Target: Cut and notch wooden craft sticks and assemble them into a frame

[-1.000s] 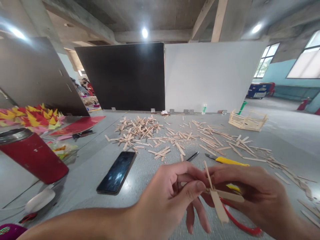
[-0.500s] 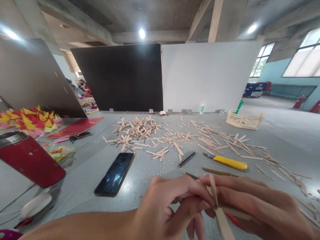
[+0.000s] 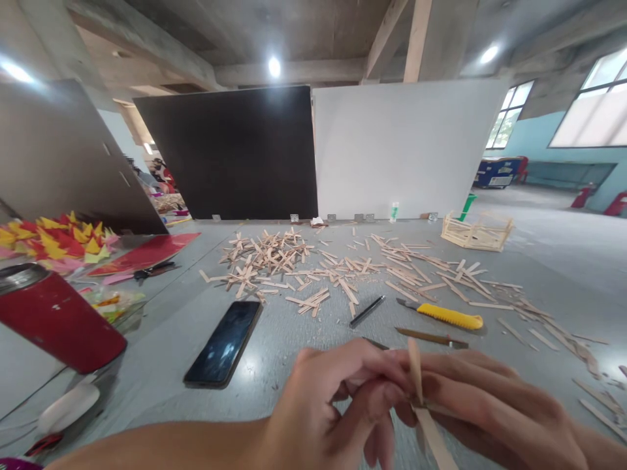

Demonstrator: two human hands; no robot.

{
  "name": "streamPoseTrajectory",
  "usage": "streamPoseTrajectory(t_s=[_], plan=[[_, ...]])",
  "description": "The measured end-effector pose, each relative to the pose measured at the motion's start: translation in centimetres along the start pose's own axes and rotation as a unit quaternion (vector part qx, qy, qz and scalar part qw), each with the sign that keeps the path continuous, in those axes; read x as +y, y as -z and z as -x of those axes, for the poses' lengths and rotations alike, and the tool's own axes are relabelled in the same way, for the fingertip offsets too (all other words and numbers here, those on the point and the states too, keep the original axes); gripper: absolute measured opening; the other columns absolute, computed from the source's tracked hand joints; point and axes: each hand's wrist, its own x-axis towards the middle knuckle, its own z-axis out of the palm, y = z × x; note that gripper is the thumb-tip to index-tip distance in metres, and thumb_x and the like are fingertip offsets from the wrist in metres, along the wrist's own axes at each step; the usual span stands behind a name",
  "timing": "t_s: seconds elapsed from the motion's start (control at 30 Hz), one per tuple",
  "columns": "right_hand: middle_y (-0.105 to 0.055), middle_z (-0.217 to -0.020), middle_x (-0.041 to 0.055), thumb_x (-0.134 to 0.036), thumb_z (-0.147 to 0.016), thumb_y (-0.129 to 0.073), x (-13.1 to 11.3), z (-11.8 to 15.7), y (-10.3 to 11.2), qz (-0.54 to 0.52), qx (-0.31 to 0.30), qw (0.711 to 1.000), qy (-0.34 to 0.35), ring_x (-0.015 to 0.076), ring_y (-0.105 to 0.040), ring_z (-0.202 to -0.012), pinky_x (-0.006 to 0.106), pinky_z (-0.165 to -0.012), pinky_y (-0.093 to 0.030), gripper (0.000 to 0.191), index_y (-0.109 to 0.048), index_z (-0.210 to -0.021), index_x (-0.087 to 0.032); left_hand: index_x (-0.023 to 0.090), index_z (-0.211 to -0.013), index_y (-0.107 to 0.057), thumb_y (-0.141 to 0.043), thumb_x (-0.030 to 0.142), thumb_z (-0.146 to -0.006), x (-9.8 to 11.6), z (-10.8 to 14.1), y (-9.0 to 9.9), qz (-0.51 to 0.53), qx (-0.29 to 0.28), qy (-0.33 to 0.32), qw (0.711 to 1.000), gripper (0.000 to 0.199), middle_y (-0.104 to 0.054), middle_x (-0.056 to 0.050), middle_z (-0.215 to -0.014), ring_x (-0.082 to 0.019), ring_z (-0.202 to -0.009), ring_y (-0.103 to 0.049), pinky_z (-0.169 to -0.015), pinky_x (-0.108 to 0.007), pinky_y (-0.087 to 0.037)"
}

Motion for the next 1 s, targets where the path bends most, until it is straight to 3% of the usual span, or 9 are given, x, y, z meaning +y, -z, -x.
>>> streamPoseTrajectory(t_s=[0.17, 0.23, 0.3, 0.43, 0.53, 0.67, 0.8, 0.9, 1.0], plan=[[-0.074, -0.125, 0.0139, -0.003, -0.099, -0.053, 0.4, 0.2, -1.1, 0.011, 0.042, 0.997, -0.066, 0.0163, -0.075, -0.107, 0.02, -0.095, -0.058, 0.032, -0.058, -0.129, -0.014, 0.016, -0.094, -0.059, -0.055, 0.031, -0.104, 1.1, -0.8, 0.3, 0.009, 0.039, 0.062, 0.997, 0.018, -0.064, 0.0, -0.07, -0.006, -0.046, -0.058, -0.046, -0.014, -0.044], [-0.076, -0.116, 0.0101, 0.0, -0.097, -0.047, 0.2, 0.3, -1.4, 0.032, 0.093, 0.987, -0.127, 0.015, -0.076, -0.095, 0.021, -0.087, -0.06, 0.036, -0.057, -0.127, -0.017, 0.017, -0.097, -0.059, -0.054, 0.033, -0.105, 1.3, -1.1, 0.4, 0.0, 0.069, 0.064, 0.996, 0.019, -0.064, 0.0, -0.07, -0.007, -0.047, -0.059, -0.046, -0.015, -0.044], [-0.075, -0.097, 0.0046, -0.006, -0.099, -0.045, -0.2, 0.0, -1.4, 0.012, 0.122, 0.972, -0.199, 0.0122, -0.073, -0.073, 0.02, -0.07, -0.059, 0.026, -0.057, -0.117, -0.021, 0.017, -0.1, -0.058, -0.051, 0.033, -0.106, 1.3, -1.3, 0.5, -0.02, 0.095, 0.052, 0.994, 0.018, -0.062, 0.001, -0.069, -0.008, -0.049, -0.059, -0.046, -0.016, -0.043], [-0.063, -0.068, -0.0047, -0.027, -0.103, -0.052, -1.1, -1.1, -1.5, -0.109, 0.011, 0.961, -0.255, 0.0099, -0.058, -0.049, 0.02, -0.047, -0.048, 0.007, -0.059, -0.102, -0.024, 0.02, -0.11, -0.054, -0.045, 0.033, -0.109, 0.9, -1.2, 0.8, -0.073, 0.103, 0.032, 0.991, 0.016, -0.056, 0.004, -0.062, -0.009, -0.052, -0.055, -0.048, -0.017, -0.041], [-0.064, -0.068, -0.0075, -0.021, -0.1, -0.059, -1.7, -1.5, -2.0, -0.12, -0.039, 0.961, -0.246, 0.008, -0.052, -0.045, 0.02, -0.044, -0.043, 0.01, -0.061, -0.109, -0.024, 0.023, -0.124, -0.046, -0.044, 0.035, -0.109, 0.3, -1.1, 0.9, -0.105, 0.077, 0.052, 0.99, 0.019, -0.06, 0.002, -0.073, -0.01, -0.057, -0.055, -0.049, -0.018, -0.04], [-0.07, -0.076, -0.0047, -0.009, -0.098, -0.055, -1.9, -1.0, -2.7, -0.034, 0.0, 0.985, -0.167, 0.0095, -0.06, -0.052, 0.023, -0.055, -0.048, 0.015, -0.061, -0.101, -0.022, 0.022, -0.133, -0.038, -0.041, 0.032, -0.11, -0.3, -1.1, 1.0, -0.176, 0.029, 0.054, 0.983, 0.025, -0.061, 0.001, -0.078, -0.013, -0.063, -0.056, -0.057, -0.023, -0.044], [-0.068, -0.072, -0.0011, -0.008, -0.1, -0.051, -1.5, -0.4, -3.0, 0.032, -0.012, 0.994, -0.108, 0.0149, -0.066, -0.057, 0.028, -0.055, -0.049, 0.014, -0.06, -0.095, -0.018, 0.027, -0.149, -0.025, -0.043, 0.023, -0.108, -0.5, -1.1, 1.2, -0.261, -0.017, 0.04, 0.964, 0.046, -0.068, 0.001, -0.085, -0.015, -0.067, -0.059, -0.063, -0.027, -0.044], [-0.069, -0.074, 0.0012, -0.009, -0.101, -0.051, -1.0, -0.2, -3.2, 0.054, -0.021, 0.994, -0.095, 0.018, -0.069, -0.059, 0.03, -0.052, -0.049, 0.012, -0.06, -0.101, -0.016, 0.03, -0.149, -0.032, -0.043, 0.022, -0.107, -0.1, -1.2, 1.4, -0.304, -0.052, 0.053, 0.95, 0.044, -0.072, 0.001, -0.088, -0.016, -0.07, -0.063, -0.068, -0.029, -0.047], [-0.067, -0.07, 0.0, -0.016, -0.103, -0.051, -0.7, -0.1, -3.5, 0.073, -0.027, 0.99, -0.122, 0.0184, -0.066, -0.051, 0.031, -0.046, -0.045, 0.015, -0.061, -0.115, -0.013, 0.026, -0.14, -0.046, -0.045, 0.024, -0.107, 0.8, -2.0, 2.5, -0.336, -0.023, 0.055, 0.94, 0.033, -0.076, -0.002, -0.094, -0.019, -0.081, -0.069, -0.078, -0.033, -0.05]])
